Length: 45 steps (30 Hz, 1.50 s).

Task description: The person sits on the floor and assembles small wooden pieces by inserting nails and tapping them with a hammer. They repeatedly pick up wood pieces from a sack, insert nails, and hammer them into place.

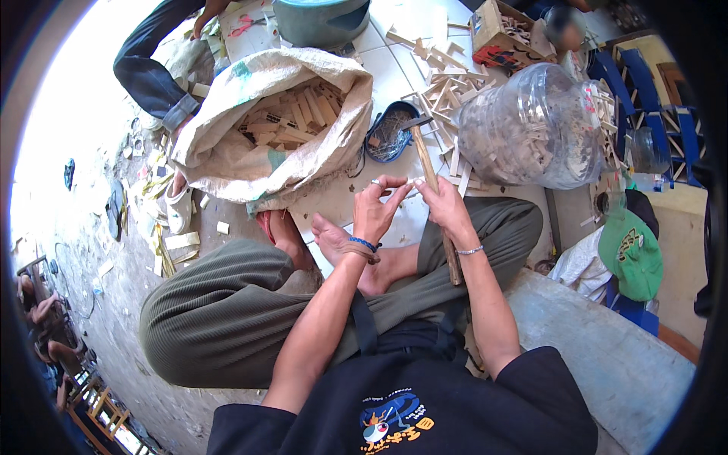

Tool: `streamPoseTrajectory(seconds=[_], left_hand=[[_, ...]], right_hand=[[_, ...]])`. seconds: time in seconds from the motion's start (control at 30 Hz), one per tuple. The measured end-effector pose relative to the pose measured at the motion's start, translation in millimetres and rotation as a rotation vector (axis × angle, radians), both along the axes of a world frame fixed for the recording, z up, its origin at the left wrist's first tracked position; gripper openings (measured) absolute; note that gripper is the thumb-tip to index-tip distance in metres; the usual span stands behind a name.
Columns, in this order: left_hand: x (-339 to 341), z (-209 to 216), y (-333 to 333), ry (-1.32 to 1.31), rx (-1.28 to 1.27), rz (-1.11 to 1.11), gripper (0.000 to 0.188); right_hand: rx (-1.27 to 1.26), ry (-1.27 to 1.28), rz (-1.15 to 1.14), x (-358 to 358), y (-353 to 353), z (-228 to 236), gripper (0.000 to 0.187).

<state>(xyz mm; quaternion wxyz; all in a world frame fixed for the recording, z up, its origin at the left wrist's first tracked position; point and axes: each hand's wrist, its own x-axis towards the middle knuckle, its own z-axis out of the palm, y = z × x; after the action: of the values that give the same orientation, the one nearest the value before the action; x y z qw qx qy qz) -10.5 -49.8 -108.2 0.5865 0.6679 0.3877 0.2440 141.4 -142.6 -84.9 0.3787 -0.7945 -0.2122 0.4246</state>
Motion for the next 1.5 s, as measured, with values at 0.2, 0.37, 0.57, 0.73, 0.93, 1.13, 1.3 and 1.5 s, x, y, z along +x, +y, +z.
streamPoseTrajectory(seconds=[0.2, 0.37, 0.57, 0.73, 0.93, 1.13, 1.3, 1.5], left_hand=[[2.9, -7.7, -7.0, -0.149, -0.152, 0.053, 0.022], [4.3, -8.3, -8.9, -0.152, -0.216, 0.070, 0.026], [5.1, -5.2, -10.8, -0.133, -0.180, 0.102, 0.032], [5.8, -6.7, -11.8, -0.153, -0.140, 0.116, 0.034], [5.7, -6.7, -14.8, -0.173, -0.067, 0.115, 0.035], [0.5, -7.2, -12.8, -0.149, 0.090, 0.024, 0.041], [0.7, -8.7, -9.8, -0.117, 0.047, 0.026, 0.039], [0.5, -8.4, -8.8, -0.110, 0.098, 0.005, 0.037]], right_hand=[[-0.028, -0.058, 0.030, 1.3, -2.9, -1.2, 0.031], [-0.019, -0.058, 0.032, 1.9, -4.1, -2.0, 0.031], [0.055, -0.045, 0.045, 1.1, -6.0, -4.4, 0.030], [0.070, -0.070, 0.070, 1.7, -6.7, -5.3, 0.030], [0.040, -0.001, 0.027, 0.8, -5.9, -3.0, 0.029], [0.079, 0.056, 0.012, -0.4, -5.1, 2.7, 0.028], [0.080, 0.171, -0.016, 0.1, -4.3, 9.0, 0.027], [0.093, 0.248, -0.050, -0.8, -4.0, 16.3, 0.027]])
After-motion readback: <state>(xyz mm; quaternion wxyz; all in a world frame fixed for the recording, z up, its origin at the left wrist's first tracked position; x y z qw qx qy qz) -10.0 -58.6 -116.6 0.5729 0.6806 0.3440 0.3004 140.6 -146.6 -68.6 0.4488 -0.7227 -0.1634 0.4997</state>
